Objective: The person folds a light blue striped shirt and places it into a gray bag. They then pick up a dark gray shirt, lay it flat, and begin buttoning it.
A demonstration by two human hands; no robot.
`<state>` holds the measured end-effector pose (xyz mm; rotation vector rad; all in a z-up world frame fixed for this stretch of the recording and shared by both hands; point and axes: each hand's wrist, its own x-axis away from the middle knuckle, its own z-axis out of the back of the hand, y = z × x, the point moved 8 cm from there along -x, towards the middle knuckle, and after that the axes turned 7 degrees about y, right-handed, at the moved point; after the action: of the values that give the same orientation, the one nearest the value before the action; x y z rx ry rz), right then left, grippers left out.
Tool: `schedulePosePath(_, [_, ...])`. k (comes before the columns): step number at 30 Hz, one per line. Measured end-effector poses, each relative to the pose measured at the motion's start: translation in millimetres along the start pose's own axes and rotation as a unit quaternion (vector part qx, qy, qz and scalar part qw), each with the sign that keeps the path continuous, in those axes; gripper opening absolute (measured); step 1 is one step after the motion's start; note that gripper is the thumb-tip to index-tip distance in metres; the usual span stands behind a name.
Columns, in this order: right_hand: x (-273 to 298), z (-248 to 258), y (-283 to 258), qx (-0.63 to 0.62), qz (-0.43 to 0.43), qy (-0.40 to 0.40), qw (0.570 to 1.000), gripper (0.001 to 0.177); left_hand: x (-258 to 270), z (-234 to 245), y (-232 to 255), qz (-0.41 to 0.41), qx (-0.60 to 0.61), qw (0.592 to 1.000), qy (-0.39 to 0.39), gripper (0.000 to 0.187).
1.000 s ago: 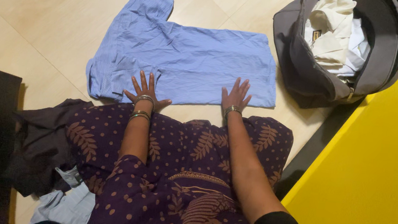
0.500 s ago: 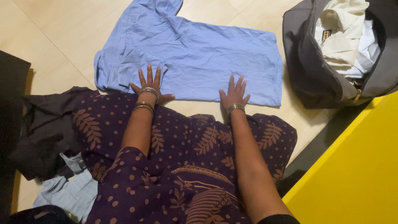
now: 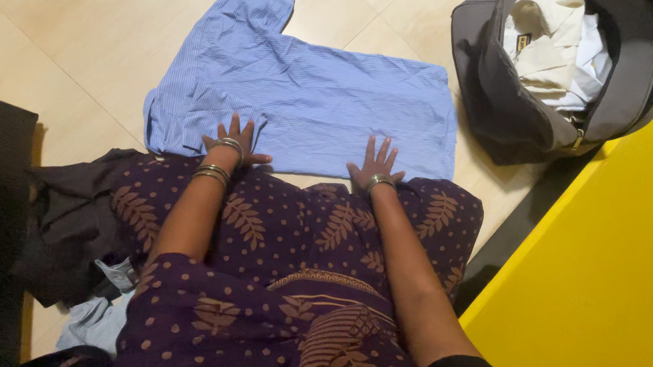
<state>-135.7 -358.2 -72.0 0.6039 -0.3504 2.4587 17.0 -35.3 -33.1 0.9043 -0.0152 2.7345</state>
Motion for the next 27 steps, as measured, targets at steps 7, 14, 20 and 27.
schedulePosePath(7, [6, 21, -4, -0.001, -0.006, 0.066, 0.998, 0.094, -4, 39, -67, -0.082, 0.162, 0.976, 0.122, 0.097])
schedulePosePath(14, [4, 46, -5, -0.023, -0.015, 0.200, 0.979, 0.067, -5, 24, -92, -0.110, 0.256, 0.944, 0.178, 0.074])
schedulePosePath(20, [3, 50, 2, -0.054, -0.011, 0.192, 0.980, 0.064, -29, 9, -87, -0.089, 0.193, 0.971, 0.107, 0.080])
schedulePosePath(27, [-20, 34, -1, -0.075, 0.030, 0.184, 0.980, 0.079, -52, -17, -102, -0.048, 0.139, 0.988, 0.053, 0.076])
